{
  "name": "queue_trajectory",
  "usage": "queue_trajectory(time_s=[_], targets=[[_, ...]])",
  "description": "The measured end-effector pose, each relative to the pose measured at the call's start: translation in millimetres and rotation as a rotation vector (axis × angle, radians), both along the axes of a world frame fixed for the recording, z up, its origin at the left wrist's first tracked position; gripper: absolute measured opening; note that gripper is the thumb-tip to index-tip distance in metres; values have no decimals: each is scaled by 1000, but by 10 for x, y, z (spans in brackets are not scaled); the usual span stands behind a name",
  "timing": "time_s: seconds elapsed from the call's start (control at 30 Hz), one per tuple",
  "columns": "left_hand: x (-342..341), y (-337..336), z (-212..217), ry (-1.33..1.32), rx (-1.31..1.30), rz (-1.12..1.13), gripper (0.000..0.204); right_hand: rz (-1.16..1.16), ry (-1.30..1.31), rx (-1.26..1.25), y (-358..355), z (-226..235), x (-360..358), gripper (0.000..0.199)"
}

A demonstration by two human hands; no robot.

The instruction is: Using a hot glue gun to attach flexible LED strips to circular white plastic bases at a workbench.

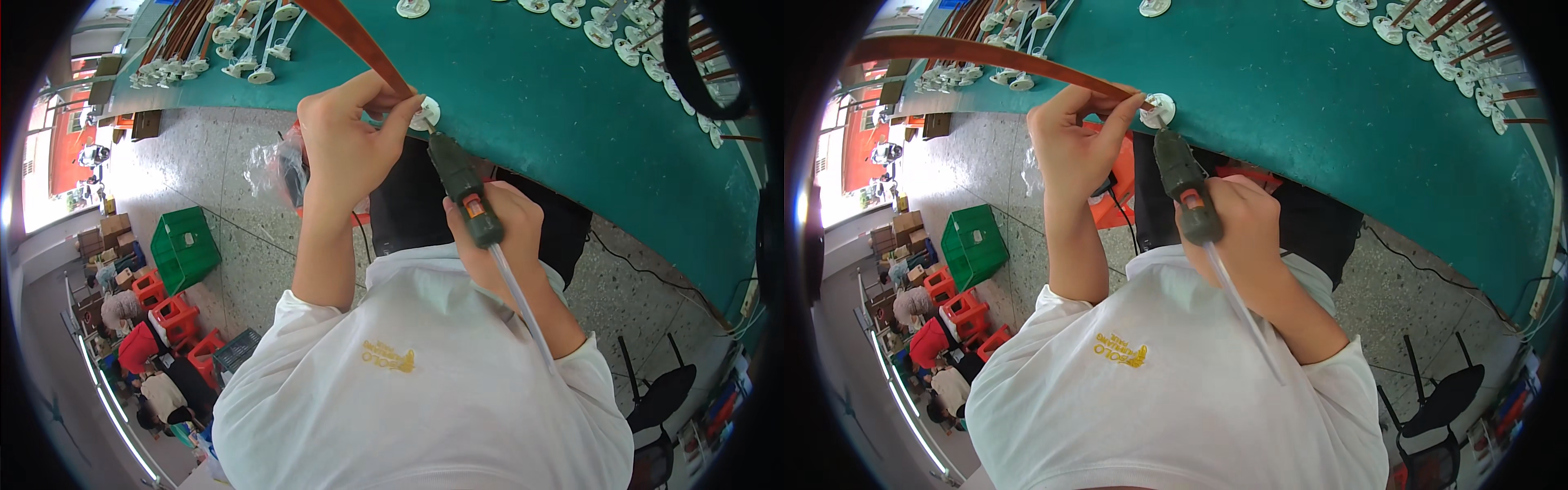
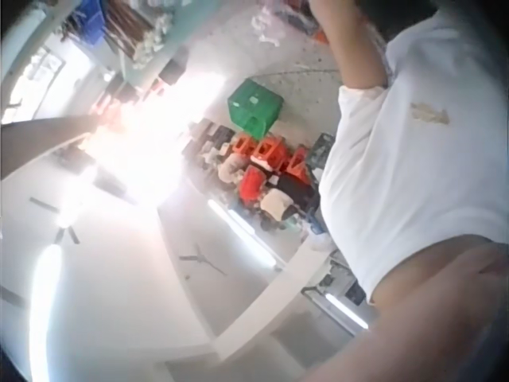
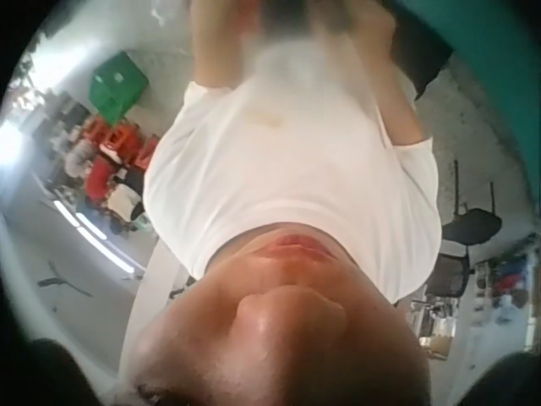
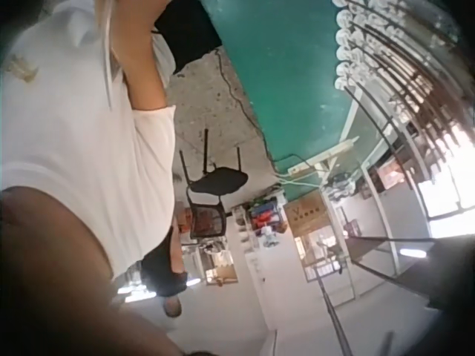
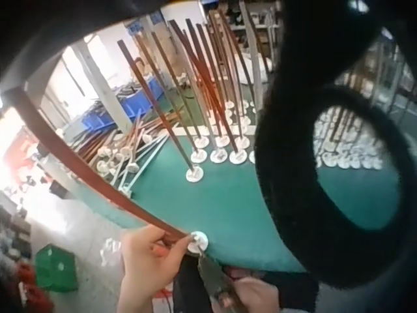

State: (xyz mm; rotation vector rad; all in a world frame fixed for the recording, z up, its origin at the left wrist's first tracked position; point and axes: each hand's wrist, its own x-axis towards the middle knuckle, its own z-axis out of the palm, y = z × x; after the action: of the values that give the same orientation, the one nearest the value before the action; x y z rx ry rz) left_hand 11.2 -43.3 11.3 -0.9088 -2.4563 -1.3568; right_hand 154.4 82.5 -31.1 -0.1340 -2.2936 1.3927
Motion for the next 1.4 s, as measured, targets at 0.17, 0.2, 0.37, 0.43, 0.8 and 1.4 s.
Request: queue_trajectory(time_s=[0.17,0.2,0.37,0.43,0.8,1.4], targets=[[7,73,49,54,-54,-24,12,41,-167,189,133,272,-11,13],[9,75,42,48,-33,-10,11,79,-233,237,167,379,13,14],[-73,333,145,110,165,38,8,98,-83,219,660,599,240,17],[-192,522,151,179,163,68,7,1,31,56,865,386,329,15],[-812,961,-97,259,100,181,10,-67,360,-737,1601,-220,491,18],[-584,421,263,491,65,347,10,-102,333,-620,1581,-278,499,22]])
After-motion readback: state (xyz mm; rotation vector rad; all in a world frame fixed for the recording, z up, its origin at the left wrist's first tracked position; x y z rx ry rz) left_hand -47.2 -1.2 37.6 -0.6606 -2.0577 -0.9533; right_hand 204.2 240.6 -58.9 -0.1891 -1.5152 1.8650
